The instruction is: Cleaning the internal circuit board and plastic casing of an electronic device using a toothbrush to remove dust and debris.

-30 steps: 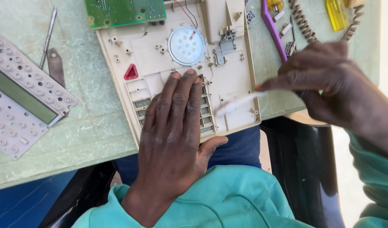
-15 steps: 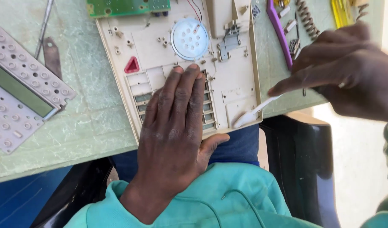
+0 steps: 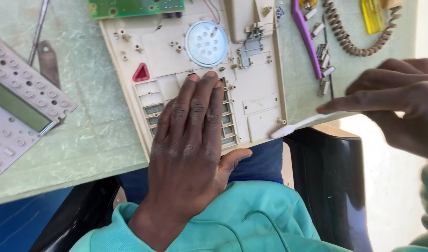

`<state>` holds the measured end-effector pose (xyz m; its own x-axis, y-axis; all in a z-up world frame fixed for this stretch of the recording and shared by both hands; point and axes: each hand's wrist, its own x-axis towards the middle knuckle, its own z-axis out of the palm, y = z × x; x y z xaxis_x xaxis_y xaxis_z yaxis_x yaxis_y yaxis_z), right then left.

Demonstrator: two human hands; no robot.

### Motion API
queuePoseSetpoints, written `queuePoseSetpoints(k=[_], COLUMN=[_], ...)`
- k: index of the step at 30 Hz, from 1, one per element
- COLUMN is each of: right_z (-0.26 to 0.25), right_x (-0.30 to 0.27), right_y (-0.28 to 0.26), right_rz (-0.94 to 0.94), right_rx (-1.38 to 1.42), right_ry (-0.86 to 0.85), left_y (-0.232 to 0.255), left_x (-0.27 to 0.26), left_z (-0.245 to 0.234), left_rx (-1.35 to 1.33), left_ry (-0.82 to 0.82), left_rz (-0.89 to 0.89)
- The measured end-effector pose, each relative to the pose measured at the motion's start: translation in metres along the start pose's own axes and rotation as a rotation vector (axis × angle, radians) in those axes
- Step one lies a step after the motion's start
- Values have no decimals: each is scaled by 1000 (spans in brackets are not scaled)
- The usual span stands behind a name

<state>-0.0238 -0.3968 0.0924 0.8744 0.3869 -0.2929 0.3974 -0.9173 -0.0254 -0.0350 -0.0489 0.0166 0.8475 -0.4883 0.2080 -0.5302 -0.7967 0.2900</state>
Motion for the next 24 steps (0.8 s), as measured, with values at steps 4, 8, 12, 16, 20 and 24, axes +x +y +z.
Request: queuePoseSetpoints(k=[4, 8, 12, 16, 20, 24], right_z=[9, 16, 23, 24, 40, 22], right_x=[3, -15, -13, -15, -18, -11], right_y=[-26, -20, -28, -38, -32, -65], right_rz=[24, -29, 10, -38, -6, -70], right_rx=[155, 292, 317, 286, 196, 134], right_ry=[48, 112, 200, 131, 239, 281], left_y=[-1, 0, 0, 2, -2, 0], left_x=[1, 2, 1, 2, -1, 1], left_z=[-2, -1, -2, -1, -4, -4], left_rx=[-27, -14, -1, 2, -3, 3], left_ry=[14, 8, -15, 8, 5, -7], left_rz=[19, 15, 4, 3, -14, 12])
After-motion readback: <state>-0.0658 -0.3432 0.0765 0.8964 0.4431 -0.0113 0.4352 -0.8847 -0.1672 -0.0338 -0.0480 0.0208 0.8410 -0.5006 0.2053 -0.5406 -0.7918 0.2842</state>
